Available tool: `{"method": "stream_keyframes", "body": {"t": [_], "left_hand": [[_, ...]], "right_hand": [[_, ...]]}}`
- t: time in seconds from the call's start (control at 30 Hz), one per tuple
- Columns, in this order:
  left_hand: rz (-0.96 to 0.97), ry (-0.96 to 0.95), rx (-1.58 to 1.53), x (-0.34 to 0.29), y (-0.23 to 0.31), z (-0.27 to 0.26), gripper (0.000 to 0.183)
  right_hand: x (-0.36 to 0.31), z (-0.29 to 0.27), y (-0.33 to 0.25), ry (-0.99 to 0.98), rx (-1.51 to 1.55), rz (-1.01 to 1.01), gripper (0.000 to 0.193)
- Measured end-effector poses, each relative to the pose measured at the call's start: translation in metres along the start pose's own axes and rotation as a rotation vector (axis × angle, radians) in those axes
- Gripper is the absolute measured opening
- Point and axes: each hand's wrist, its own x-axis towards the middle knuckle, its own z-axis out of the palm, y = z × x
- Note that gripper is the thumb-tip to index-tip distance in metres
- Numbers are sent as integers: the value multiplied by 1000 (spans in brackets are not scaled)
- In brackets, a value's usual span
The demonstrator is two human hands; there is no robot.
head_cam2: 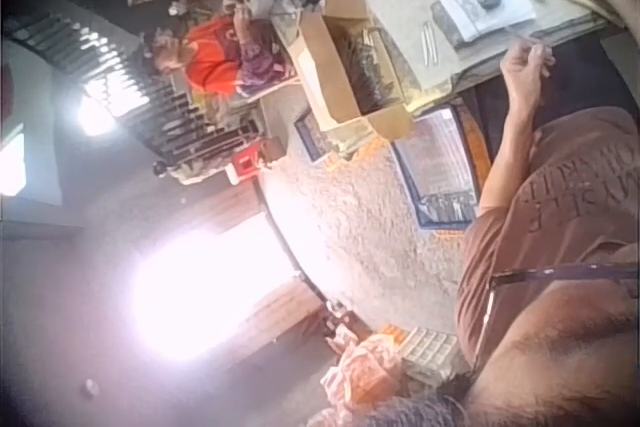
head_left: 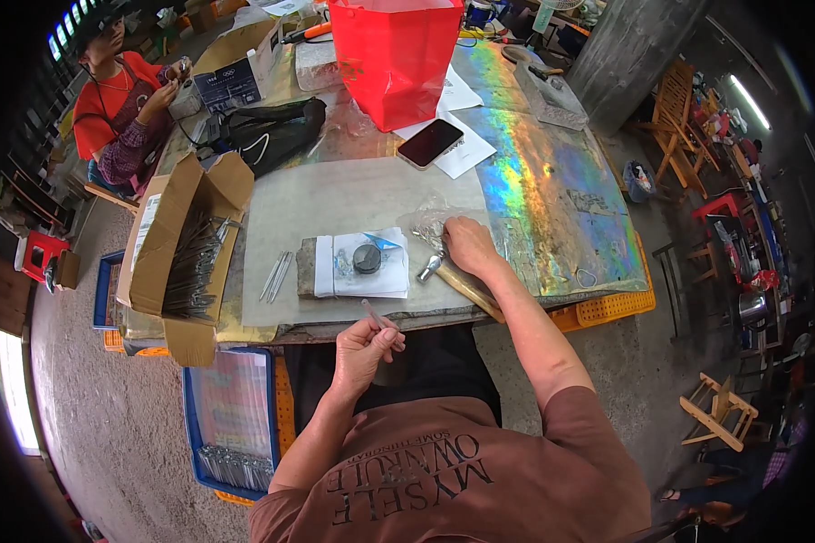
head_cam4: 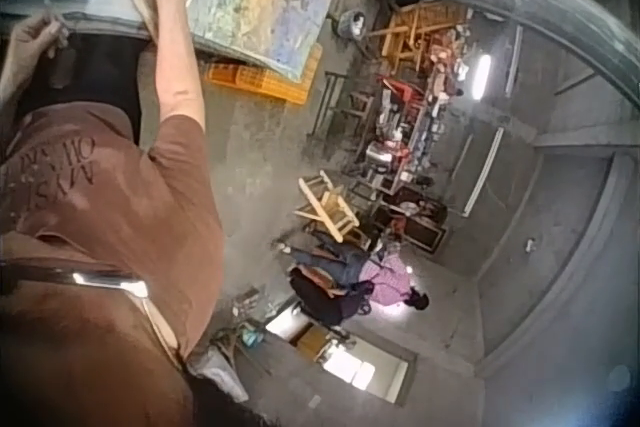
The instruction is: The person assembles metal rods by attaching small components, hammering them over an anvil with a hammer, and placing the finished rods into a plastic crate.
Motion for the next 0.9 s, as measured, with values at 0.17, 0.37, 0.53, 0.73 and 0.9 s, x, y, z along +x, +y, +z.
{"method": "stream_keyframes", "body": {"t": [0.17,0.37,0.53,0.73,0.9], "left_hand": [[0,4,6,0,-2,1,14],[-29,12,-17,0,-2,0,15],[-85,7,9,2,0,3,14],[-113,-5,22,1,-2,8,15],[-96,-63,47,5,-1,22,14]], "right_hand": [[-1,0,6,6,73,-5,12],[-32,-19,-8,150,554,89,13],[-59,-22,-7,-15,1023,177,15],[-90,-31,-36,-148,1515,220,7],[-116,-25,-52,-188,1607,196,12]]}}
